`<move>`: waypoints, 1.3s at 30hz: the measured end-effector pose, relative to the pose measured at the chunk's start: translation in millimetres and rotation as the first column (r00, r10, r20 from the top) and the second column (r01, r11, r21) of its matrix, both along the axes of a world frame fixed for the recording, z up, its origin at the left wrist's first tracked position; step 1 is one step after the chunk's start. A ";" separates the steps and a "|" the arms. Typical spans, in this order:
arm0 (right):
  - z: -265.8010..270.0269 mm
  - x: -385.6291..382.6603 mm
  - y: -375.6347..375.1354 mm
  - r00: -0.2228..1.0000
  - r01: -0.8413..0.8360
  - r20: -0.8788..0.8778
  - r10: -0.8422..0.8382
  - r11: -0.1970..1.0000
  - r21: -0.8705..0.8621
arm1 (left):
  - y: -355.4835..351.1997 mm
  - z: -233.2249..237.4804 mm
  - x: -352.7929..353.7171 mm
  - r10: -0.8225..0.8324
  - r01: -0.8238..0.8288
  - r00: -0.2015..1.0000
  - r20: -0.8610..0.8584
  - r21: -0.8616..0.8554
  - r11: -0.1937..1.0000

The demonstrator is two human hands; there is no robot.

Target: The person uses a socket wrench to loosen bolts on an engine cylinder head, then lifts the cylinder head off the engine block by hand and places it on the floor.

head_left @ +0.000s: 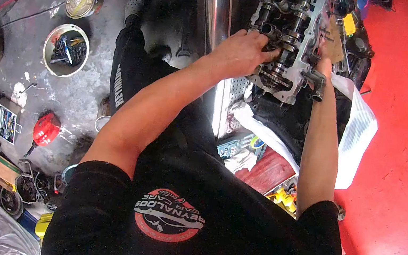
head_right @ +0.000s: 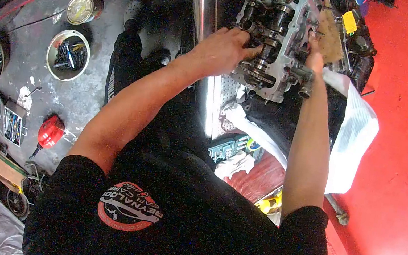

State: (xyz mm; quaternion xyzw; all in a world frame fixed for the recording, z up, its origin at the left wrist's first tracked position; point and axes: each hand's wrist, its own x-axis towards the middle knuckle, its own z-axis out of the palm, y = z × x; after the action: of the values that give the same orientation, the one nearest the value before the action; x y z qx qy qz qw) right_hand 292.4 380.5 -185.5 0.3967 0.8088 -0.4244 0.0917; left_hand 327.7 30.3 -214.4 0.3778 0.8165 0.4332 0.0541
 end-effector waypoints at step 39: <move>35.0 2.9 -68.9 0.975 0.200 -0.053 -0.216 0.956 -0.217 | 51.8 -0.8 -3.0 0.387 -0.501 0.477 0.789 -0.118 0.858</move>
State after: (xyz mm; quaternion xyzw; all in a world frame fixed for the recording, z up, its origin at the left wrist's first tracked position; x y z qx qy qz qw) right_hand 295.3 311.7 -150.4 0.4511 0.7162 -0.5295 0.0572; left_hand 324.6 82.1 -215.2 -0.0750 0.7458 0.6045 0.2697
